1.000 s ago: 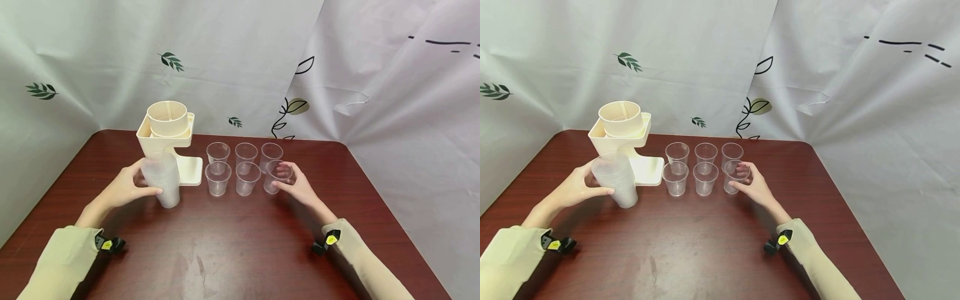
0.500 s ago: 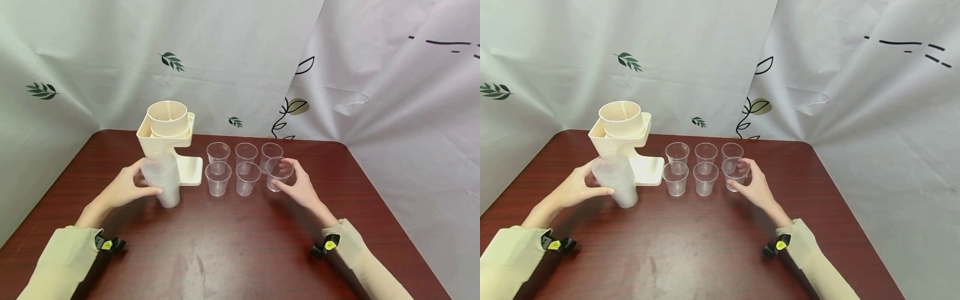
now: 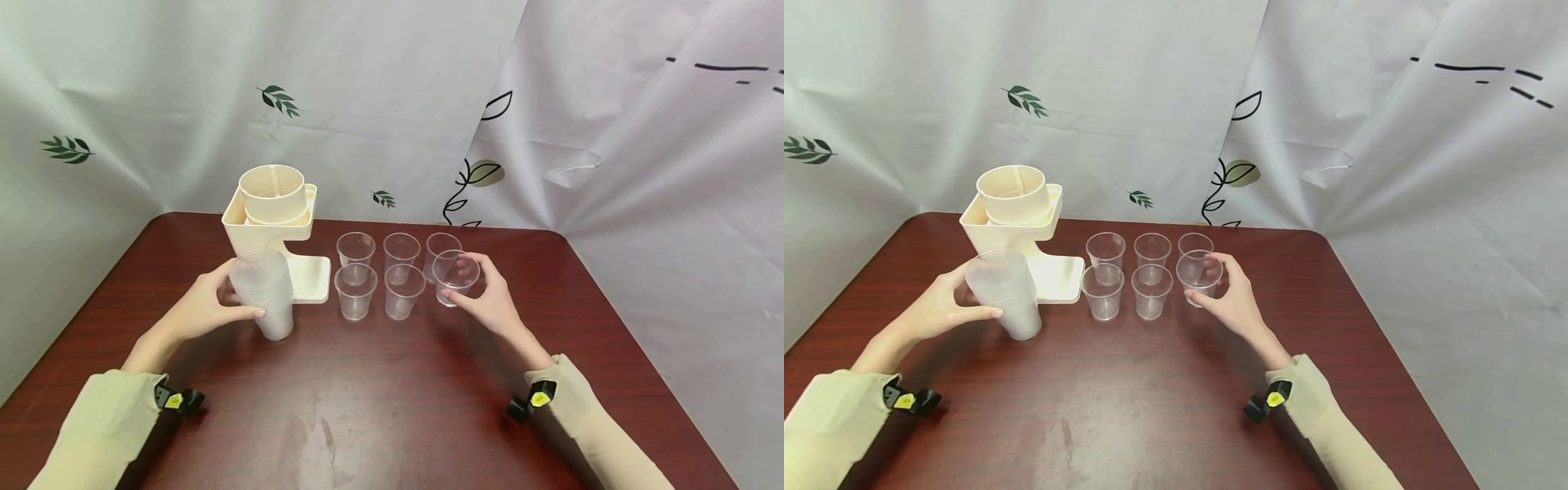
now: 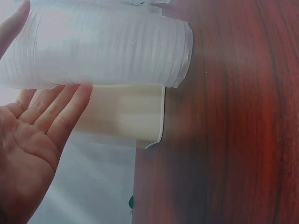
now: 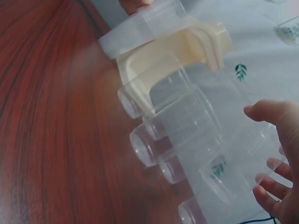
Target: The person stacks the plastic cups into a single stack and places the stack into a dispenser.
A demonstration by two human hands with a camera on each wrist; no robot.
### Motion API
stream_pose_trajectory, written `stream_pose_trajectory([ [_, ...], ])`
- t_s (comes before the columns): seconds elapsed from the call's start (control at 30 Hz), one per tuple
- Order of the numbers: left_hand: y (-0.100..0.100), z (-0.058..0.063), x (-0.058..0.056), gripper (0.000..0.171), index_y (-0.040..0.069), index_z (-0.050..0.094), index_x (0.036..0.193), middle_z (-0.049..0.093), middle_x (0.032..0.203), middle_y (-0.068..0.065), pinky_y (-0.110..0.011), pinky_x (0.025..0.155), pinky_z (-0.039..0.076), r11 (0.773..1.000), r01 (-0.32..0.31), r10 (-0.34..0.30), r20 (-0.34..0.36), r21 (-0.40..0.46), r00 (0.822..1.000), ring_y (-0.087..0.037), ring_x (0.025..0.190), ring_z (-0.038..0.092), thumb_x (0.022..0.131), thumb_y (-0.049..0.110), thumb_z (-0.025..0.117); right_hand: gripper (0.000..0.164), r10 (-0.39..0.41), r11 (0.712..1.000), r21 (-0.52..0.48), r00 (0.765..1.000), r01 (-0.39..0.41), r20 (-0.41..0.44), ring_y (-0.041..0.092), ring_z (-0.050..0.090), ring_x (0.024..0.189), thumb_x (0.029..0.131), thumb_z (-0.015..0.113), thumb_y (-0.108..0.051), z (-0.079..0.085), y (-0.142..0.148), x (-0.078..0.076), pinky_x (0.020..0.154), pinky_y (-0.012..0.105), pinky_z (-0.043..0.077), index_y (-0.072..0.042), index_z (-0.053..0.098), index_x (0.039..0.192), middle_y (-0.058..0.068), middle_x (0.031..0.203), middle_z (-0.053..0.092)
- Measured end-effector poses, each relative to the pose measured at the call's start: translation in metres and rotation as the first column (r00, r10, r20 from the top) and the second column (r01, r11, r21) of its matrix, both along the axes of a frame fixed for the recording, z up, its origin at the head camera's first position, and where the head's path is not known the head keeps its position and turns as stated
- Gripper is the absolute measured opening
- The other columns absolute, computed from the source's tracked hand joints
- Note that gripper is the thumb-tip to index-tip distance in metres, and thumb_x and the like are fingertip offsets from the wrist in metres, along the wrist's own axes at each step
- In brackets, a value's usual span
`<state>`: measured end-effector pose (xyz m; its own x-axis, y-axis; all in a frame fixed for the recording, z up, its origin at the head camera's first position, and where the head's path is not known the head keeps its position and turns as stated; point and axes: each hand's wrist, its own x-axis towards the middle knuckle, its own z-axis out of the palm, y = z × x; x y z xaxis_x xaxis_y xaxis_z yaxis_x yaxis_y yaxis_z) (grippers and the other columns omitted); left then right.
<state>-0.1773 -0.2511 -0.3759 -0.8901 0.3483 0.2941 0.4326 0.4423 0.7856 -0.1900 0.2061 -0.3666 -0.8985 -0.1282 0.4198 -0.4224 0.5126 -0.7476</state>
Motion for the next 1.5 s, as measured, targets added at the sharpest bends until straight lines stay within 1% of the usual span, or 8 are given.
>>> stream_pose_trajectory([
  [0.13, -0.001, 0.001, -0.001, 0.078, 0.003, 0.039, 0.139, 0.055, 0.113, 0.022, -0.014, 0.073, 0.054, 1.000, -0.004, 0.004, -0.004, -0.014, 1.000, 0.006, 0.093, 0.061, 0.073, 0.006, 0.082, 0.064, 0.016, 0.999, -0.043, 1.000, -0.016, -0.005, 0.028, 0.058, 0.103, 0.071, 0.084, -0.009, 0.005, -0.002, 0.001, 0.076, 0.021, 0.047, -0.008, 0.052, 0.126, 0.011, 0.112, 0.062],
  [0.27, -0.002, 0.002, -0.001, 0.077, 0.004, 0.040, 0.138, 0.054, 0.113, 0.023, -0.015, 0.073, 0.054, 1.000, -0.010, 0.010, -0.004, -0.023, 1.000, 0.006, 0.092, 0.061, 0.074, 0.007, 0.082, 0.064, 0.009, 1.000, -0.012, 0.999, -0.010, -0.044, 0.026, 0.058, 0.104, 0.071, 0.084, -0.008, 0.009, -0.007, 0.000, 0.080, 0.017, 0.044, -0.008, 0.052, 0.127, 0.012, 0.111, 0.063],
  [0.5, -0.002, 0.000, -0.001, 0.078, 0.003, 0.039, 0.139, 0.054, 0.113, 0.025, -0.015, 0.073, 0.054, 0.999, -0.007, 0.007, -0.006, -0.032, 1.000, 0.007, 0.092, 0.061, 0.074, 0.007, 0.082, 0.064, -0.005, 1.000, 0.022, 0.992, 0.008, -0.123, 0.019, 0.057, 0.105, 0.069, 0.085, -0.012, 0.012, -0.012, -0.001, 0.086, 0.021, 0.042, -0.008, 0.054, 0.125, 0.006, 0.110, 0.063],
  [0.57, -0.001, 0.000, -0.001, 0.077, 0.003, 0.040, 0.139, 0.054, 0.113, 0.024, -0.015, 0.073, 0.054, 1.000, -0.006, 0.006, -0.007, -0.029, 1.000, 0.007, 0.092, 0.061, 0.074, 0.007, 0.082, 0.063, -0.005, 1.000, 0.019, 0.991, 0.008, -0.131, 0.024, 0.057, 0.105, 0.069, 0.085, -0.009, 0.022, -0.018, 0.005, 0.087, 0.023, 0.042, -0.004, 0.053, 0.124, 0.011, 0.110, 0.062],
  [0.73, -0.001, 0.002, -0.001, 0.076, 0.003, 0.041, 0.137, 0.054, 0.112, 0.023, -0.015, 0.073, 0.055, 1.000, -0.007, 0.006, -0.007, -0.023, 1.000, 0.006, 0.091, 0.061, 0.074, 0.006, 0.082, 0.065, -0.006, 1.000, 0.013, 0.991, 0.008, -0.130, 0.030, 0.057, 0.110, 0.068, 0.085, -0.007, 0.027, -0.024, 0.006, 0.093, 0.031, 0.042, -0.002, 0.053, 0.125, 0.018, 0.117, 0.061],
  [0.83, 0.000, 0.003, 0.000, 0.076, 0.003, 0.041, 0.137, 0.055, 0.112, 0.020, -0.015, 0.072, 0.055, 1.000, -0.012, 0.012, -0.001, -0.024, 1.000, 0.006, 0.091, 0.061, 0.073, 0.006, 0.082, 0.067, -0.003, 1.000, 0.009, 0.990, 0.004, -0.142, 0.024, 0.056, 0.114, 0.068, 0.087, -0.012, 0.021, -0.024, 0.001, 0.097, 0.032, 0.041, -0.009, 0.054, 0.126, 0.012, 0.122, 0.060],
  [1.07, 0.000, 0.001, 0.000, 0.078, 0.004, 0.040, 0.139, 0.054, 0.114, 0.020, -0.015, 0.073, 0.054, 0.999, -0.015, 0.015, -0.002, -0.031, 1.000, 0.006, 0.092, 0.061, 0.074, 0.007, 0.082, 0.068, 0.009, 0.999, 0.044, 0.981, 0.000, -0.193, 0.020, 0.054, 0.114, 0.066, 0.087, -0.014, 0.024, -0.034, 0.005, 0.094, 0.024, 0.042, -0.010, 0.054, 0.126, 0.008, 0.122, 0.059],
  [1.5, -0.001, 0.000, -0.001, 0.078, 0.004, 0.040, 0.139, 0.055, 0.113, 0.023, -0.015, 0.074, 0.054, 1.000, -0.011, 0.010, -0.001, -0.023, 1.000, 0.006, 0.092, 0.061, 0.074, 0.007, 0.082, 0.068, 0.000, 0.997, 0.074, 0.969, 0.019, -0.249, 0.018, 0.054, 0.113, 0.066, 0.087, -0.018, 0.030, -0.039, 0.005, 0.096, 0.031, 0.042, -0.010, 0.055, 0.125, 0.005, 0.119, 0.059],
])
